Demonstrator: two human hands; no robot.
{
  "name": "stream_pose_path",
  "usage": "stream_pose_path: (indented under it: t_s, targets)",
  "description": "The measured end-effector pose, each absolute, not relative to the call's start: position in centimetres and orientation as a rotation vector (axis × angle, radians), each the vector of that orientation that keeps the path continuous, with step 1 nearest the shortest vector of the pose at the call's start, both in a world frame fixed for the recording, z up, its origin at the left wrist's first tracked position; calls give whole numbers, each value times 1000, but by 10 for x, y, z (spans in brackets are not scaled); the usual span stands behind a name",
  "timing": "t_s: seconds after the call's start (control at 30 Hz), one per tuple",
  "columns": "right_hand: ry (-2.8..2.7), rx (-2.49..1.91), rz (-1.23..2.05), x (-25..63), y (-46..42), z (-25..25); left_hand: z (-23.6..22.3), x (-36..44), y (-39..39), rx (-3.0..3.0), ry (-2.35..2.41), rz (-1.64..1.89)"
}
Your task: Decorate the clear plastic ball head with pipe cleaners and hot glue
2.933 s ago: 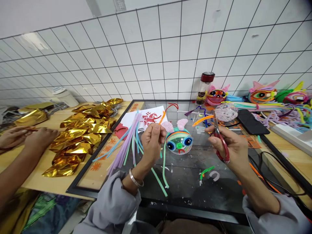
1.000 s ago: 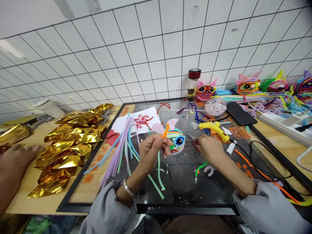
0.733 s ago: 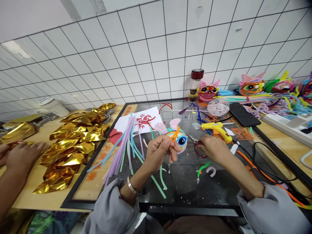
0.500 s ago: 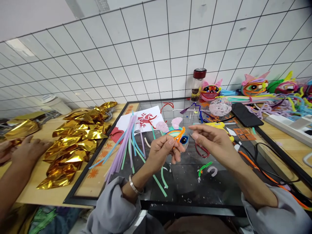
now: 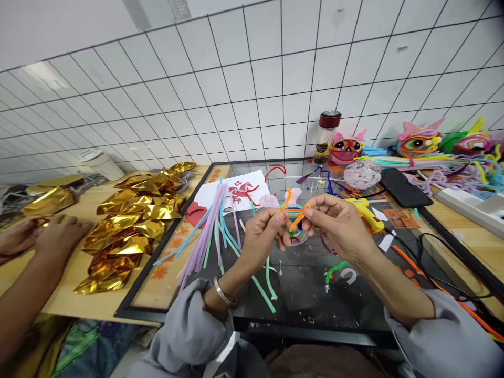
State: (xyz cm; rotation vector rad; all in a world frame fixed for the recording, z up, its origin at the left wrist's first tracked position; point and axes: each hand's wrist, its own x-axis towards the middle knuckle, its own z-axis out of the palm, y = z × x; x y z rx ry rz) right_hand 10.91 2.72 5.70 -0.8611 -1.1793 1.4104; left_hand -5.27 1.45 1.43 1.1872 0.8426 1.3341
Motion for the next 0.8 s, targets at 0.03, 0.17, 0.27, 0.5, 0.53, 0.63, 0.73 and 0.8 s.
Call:
stream_pose_path:
  t_s: [0.03, 0.17, 0.27, 0.5, 0.53, 0.63, 0.73, 0.8]
  targets:
    - [-1185, -862, 1401, 108, 28, 58, 14, -53, 15, 1211, 862, 1339]
    - [-1228, -861, 1282, 105, 32, 60, 16, -55, 13, 1288, 894, 1328]
    - [-1243, -871, 1151, 103, 30, 57, 19, -57, 10, 1354, 933, 1292]
    - [-1278, -874, 1004, 99, 20, 50, 21, -55, 5, 1524, 998, 1271]
    - [-1274, -871, 1020, 99, 20, 50, 20, -55, 5, 1563, 1007, 1278]
    - [-1277, -854, 1077, 101, 22, 51, 19, -57, 8, 1717, 1054, 1312]
    - [-1353, -842, 1129, 106, 25, 53, 22, -60, 10, 1894, 1086, 1320]
    - [-1378, -839, 1184, 109, 27, 53, 25, -62, 11, 1993, 1078, 1322]
